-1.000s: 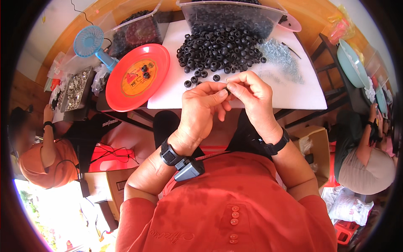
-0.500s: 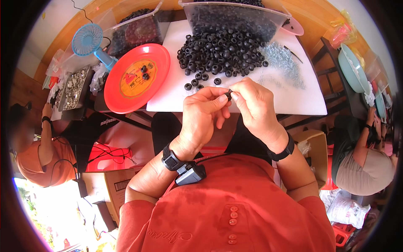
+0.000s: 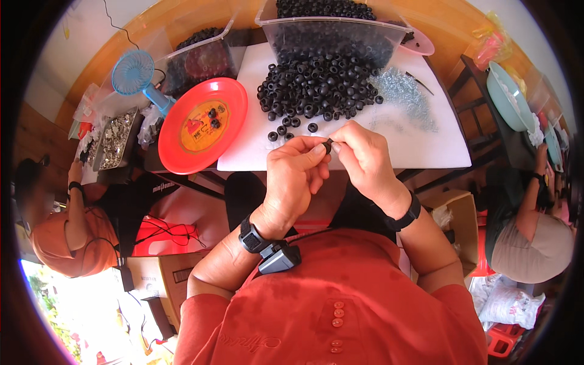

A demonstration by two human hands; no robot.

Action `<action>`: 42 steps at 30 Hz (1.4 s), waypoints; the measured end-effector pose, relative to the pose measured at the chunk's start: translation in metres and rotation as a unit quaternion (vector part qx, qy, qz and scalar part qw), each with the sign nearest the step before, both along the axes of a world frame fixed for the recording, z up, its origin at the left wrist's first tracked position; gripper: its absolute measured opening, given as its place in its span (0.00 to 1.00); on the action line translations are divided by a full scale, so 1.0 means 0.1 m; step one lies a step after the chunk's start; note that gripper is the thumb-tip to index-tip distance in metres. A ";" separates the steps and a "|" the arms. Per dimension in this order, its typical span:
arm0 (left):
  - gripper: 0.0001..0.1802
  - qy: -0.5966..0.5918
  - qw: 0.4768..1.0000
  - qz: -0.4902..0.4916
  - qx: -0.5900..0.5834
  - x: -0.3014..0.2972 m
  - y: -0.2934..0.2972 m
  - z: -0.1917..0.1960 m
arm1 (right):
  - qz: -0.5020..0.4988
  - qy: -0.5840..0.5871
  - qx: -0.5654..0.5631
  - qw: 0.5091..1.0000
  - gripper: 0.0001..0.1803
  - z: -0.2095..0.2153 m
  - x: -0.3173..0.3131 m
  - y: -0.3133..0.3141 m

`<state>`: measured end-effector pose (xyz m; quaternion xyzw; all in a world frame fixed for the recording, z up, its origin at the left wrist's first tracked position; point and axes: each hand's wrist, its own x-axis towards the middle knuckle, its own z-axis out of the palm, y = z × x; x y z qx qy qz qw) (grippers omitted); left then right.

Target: Sorting and assembling small black components with silver beads at a table.

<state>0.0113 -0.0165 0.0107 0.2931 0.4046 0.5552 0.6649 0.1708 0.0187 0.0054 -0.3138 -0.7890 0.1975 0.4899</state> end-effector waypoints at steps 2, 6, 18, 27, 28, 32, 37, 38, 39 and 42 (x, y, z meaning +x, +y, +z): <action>0.08 0.000 1.000 0.000 0.004 0.04 -0.03 0.03 | -0.009 -0.042 0.096 0.994 0.07 0.02 0.02 0.00; 0.08 -0.021 1.000 0.004 -0.006 0.08 -0.04 0.00 | -0.016 -0.016 0.095 0.995 0.08 -0.05 0.01 -0.05; 0.09 -0.037 0.999 0.027 0.023 0.23 -0.14 0.05 | -0.117 -0.038 0.159 0.980 0.14 -0.12 -0.07 -0.20; 0.15 0.052 0.991 -0.114 0.037 0.09 -0.14 0.04 | -0.089 -0.047 0.161 0.982 0.17 -0.09 0.10 -0.14; 0.15 0.066 0.989 -0.127 0.044 0.08 -0.14 0.03 | -0.054 -0.051 0.127 0.989 0.17 -0.08 0.11 -0.14; 0.14 0.046 0.989 -0.124 0.061 0.07 -0.14 -0.01 | 0.005 -0.021 -0.023 1.000 0.17 0.00 0.14 -0.19; 0.14 0.073 0.987 -0.133 0.053 0.07 -0.20 -0.04 | -0.041 -0.027 0.150 0.987 0.15 -0.08 0.11 -0.24; 0.14 0.073 0.987 -0.133 0.052 0.07 -0.20 -0.06 | -0.047 -0.026 0.171 0.984 0.15 -0.11 0.10 -0.25; 0.14 0.076 0.987 -0.135 0.047 0.07 -0.20 -0.10 | -0.046 -0.026 0.170 0.984 0.15 -0.15 0.09 -0.25; 0.14 0.066 0.988 -0.139 0.032 0.05 -0.22 -0.13 | -0.048 -0.004 0.135 0.990 0.14 -0.25 0.04 -0.28</action>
